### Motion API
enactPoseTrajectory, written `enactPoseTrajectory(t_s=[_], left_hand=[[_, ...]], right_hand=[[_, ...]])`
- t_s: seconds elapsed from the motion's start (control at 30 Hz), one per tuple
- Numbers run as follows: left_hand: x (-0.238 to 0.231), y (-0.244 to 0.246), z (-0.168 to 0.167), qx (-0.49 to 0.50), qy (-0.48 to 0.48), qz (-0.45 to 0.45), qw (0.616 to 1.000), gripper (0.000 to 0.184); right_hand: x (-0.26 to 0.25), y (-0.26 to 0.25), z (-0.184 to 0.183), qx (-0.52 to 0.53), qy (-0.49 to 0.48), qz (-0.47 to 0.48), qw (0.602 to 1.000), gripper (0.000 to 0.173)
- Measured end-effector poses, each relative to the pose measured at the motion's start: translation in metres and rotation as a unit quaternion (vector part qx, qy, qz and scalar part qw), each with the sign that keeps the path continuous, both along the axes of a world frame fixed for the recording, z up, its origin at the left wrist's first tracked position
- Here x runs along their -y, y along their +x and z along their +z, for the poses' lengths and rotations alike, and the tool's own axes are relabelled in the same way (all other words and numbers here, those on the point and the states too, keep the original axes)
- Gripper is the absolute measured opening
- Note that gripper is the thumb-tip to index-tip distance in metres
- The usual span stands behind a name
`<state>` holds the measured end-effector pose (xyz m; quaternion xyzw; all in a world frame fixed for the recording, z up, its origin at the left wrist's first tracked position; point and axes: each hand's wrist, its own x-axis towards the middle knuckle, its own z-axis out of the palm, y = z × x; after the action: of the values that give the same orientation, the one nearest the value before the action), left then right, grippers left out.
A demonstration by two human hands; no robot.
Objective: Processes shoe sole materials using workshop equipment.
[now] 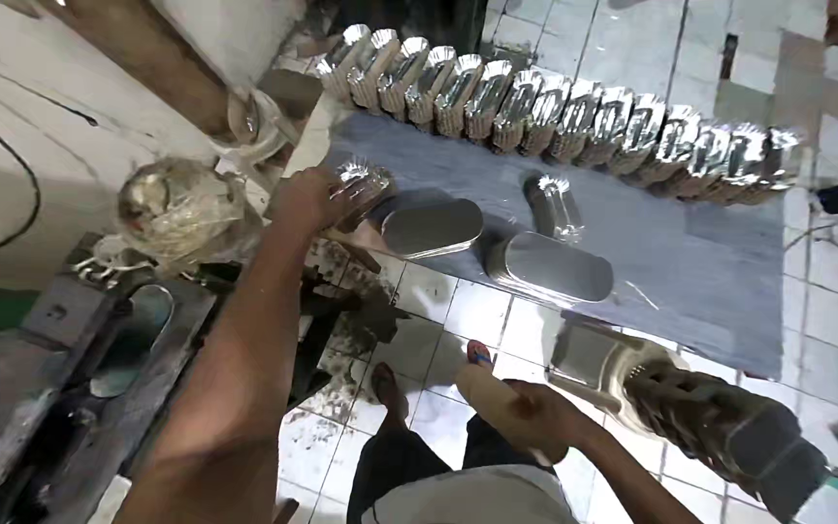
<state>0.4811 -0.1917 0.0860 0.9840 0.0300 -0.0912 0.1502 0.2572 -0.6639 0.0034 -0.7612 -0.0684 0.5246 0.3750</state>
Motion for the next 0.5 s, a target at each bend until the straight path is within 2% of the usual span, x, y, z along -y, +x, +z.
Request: enactPoseTrajectory(t_s=[0.13,0.3,0.33,0.4,0.47,0.5], left_hand=[[-0.005,0.011,-0.04,-0.036,-0.028,-0.068,0.997,0.028],[0.003,-0.01,-0.056,0.026,-0.023,-0.024,0.999,0.027],[0.005,-0.013,-0.053,0.044,-0.019,-0.023,0.999,0.029],[0.015,-0.03,-0.036,0.089,-0.038,0.01,0.995,0.048],[0.046,-0.072,0.004,0.143,-0.11,0.042,0.983,0.06],[0.072,-0.104,0.031,0.123,-0.16,0.048,0.978,0.064]], right_hand=[[0.025,-0.017,-0.011,-0.025,-0.012,-0.035,0.999,0.044],[0.024,-0.005,-0.002,0.015,-0.017,0.0,1.0,0.044],[0.017,0.004,0.009,0.037,0.001,0.016,0.999,0.044],[-0.002,0.024,0.04,0.083,0.061,0.044,0.994,0.042],[-0.025,0.044,0.076,0.104,0.13,0.069,0.984,0.042],[-0.038,0.053,0.094,0.11,0.164,0.082,0.977,0.045]])
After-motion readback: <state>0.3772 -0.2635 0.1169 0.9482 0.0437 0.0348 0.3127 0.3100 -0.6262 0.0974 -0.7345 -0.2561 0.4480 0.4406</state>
